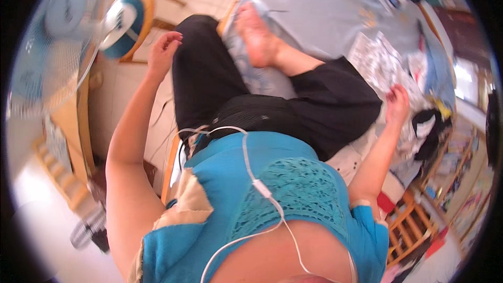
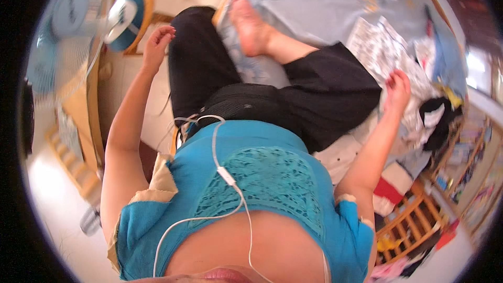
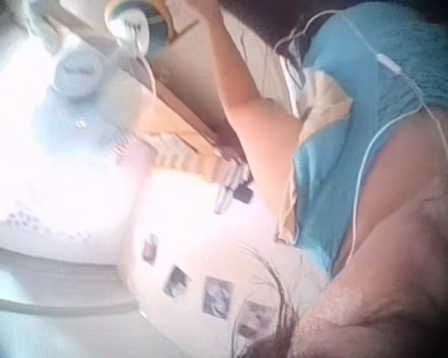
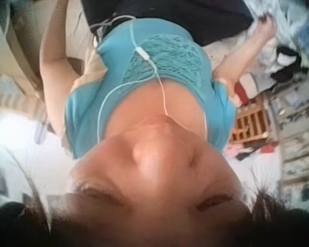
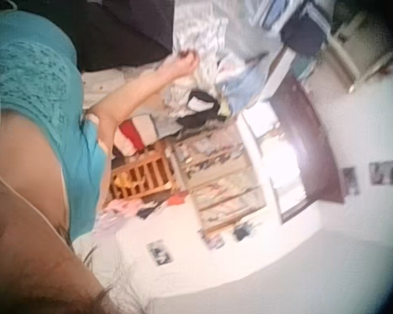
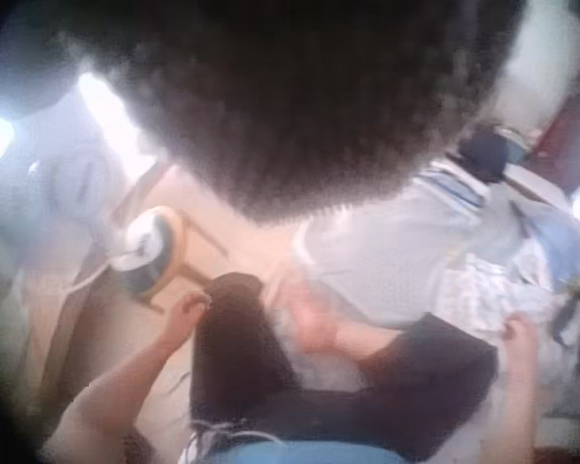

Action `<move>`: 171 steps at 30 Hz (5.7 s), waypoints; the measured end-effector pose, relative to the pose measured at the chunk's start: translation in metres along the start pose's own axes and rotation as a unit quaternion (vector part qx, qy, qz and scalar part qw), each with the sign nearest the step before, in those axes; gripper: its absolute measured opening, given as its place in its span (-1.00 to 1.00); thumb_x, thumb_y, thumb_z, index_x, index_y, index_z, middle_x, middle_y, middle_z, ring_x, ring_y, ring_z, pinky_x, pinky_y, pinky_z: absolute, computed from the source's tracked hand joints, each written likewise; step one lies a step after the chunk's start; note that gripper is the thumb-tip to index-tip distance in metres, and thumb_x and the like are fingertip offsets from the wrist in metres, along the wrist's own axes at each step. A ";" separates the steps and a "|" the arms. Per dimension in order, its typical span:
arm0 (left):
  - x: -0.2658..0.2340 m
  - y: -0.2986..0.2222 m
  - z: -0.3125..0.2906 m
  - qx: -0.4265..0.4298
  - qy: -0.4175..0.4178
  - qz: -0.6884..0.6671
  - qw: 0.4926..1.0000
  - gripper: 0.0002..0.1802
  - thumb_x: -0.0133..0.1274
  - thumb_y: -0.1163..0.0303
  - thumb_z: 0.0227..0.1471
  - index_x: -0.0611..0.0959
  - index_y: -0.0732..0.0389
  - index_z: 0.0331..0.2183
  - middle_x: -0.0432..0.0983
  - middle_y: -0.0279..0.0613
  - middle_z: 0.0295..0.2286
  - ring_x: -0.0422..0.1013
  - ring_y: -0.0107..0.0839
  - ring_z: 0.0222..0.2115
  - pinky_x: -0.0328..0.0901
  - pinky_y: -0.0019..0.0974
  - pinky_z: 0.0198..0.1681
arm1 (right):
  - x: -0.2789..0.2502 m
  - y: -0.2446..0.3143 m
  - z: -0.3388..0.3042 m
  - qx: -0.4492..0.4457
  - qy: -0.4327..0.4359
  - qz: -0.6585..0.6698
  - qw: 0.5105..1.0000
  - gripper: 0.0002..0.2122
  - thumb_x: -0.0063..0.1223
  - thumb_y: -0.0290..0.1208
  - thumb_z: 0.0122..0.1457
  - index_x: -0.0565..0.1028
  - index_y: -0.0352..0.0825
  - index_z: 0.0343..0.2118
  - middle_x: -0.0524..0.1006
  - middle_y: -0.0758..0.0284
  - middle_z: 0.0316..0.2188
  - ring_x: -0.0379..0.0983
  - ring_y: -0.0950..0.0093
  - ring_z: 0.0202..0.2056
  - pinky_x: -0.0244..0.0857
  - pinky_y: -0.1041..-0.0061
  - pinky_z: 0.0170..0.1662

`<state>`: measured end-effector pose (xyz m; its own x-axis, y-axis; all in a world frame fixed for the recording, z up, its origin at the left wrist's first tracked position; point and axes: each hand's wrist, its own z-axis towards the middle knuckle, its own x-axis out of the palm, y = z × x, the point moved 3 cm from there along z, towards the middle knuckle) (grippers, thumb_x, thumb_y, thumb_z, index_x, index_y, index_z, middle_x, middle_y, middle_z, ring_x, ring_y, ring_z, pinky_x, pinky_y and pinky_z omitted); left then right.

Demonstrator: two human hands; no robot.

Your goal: The person folds a pair of dark track pants with white stripes on a bed, smoothing the fabric and folding it into a compact rectangle. They then pick up a pair of light blue denim shorts, fold them neatly, and place them on top of the folded pants.

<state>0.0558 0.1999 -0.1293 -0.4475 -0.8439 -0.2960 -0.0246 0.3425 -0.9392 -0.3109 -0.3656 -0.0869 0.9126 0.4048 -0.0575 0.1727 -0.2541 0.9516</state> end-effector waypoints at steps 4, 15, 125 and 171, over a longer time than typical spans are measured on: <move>-0.107 0.060 -0.099 -0.167 -0.199 0.031 0.965 -0.78 -0.10 0.48 0.03 0.53 0.26 -0.23 0.48 -0.29 -0.36 0.39 -0.54 -0.34 0.26 -0.49 -0.22 | 0.062 -0.009 0.015 0.009 0.141 -0.054 0.988 -0.85 -0.09 -0.53 0.12 0.43 -0.38 -0.24 0.47 0.32 -0.38 0.38 0.58 -0.39 0.31 0.64 -0.26; -0.060 0.104 -0.449 -0.452 0.026 0.361 0.815 -0.76 -0.01 0.35 -0.15 0.58 0.26 -0.38 0.50 0.06 -0.38 0.42 -0.05 -0.29 0.30 -0.13 -0.21 | 0.202 -0.046 0.010 0.029 0.422 -0.272 0.864 -0.78 -0.10 -0.38 0.20 0.43 -0.31 -0.12 0.50 0.37 -0.29 0.41 0.63 -0.30 0.28 0.63 -0.17; 0.100 -0.061 -0.044 0.112 0.076 0.439 0.888 -0.91 -0.10 0.55 -0.12 0.46 0.22 -0.45 0.39 -0.15 -0.46 0.38 -0.18 -0.41 0.27 -0.26 -0.35 | -0.120 -0.107 0.105 0.266 -0.153 -0.113 0.945 -0.51 0.00 -0.04 0.09 0.27 -0.25 -0.02 0.44 0.26 -0.19 0.43 0.38 -0.29 0.30 0.31 -0.32; 0.124 -0.062 -0.022 0.074 0.094 0.473 0.873 -0.94 -0.10 0.53 -0.14 0.45 0.20 -0.48 0.37 -0.16 -0.50 0.35 -0.17 -0.48 0.24 -0.23 -0.42 | -0.260 -0.070 0.230 0.081 -0.266 -0.300 0.913 -0.65 0.06 -0.37 0.00 0.37 -0.39 -0.15 0.49 0.20 -0.30 0.46 0.38 -0.33 0.30 0.48 -0.40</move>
<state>-0.0182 0.0828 -0.1039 -0.3427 -0.1245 -0.9311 0.5457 0.7804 -0.3052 -0.4746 -0.6553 -0.2077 0.6795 0.0415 -0.7325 0.7134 -0.2706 0.6464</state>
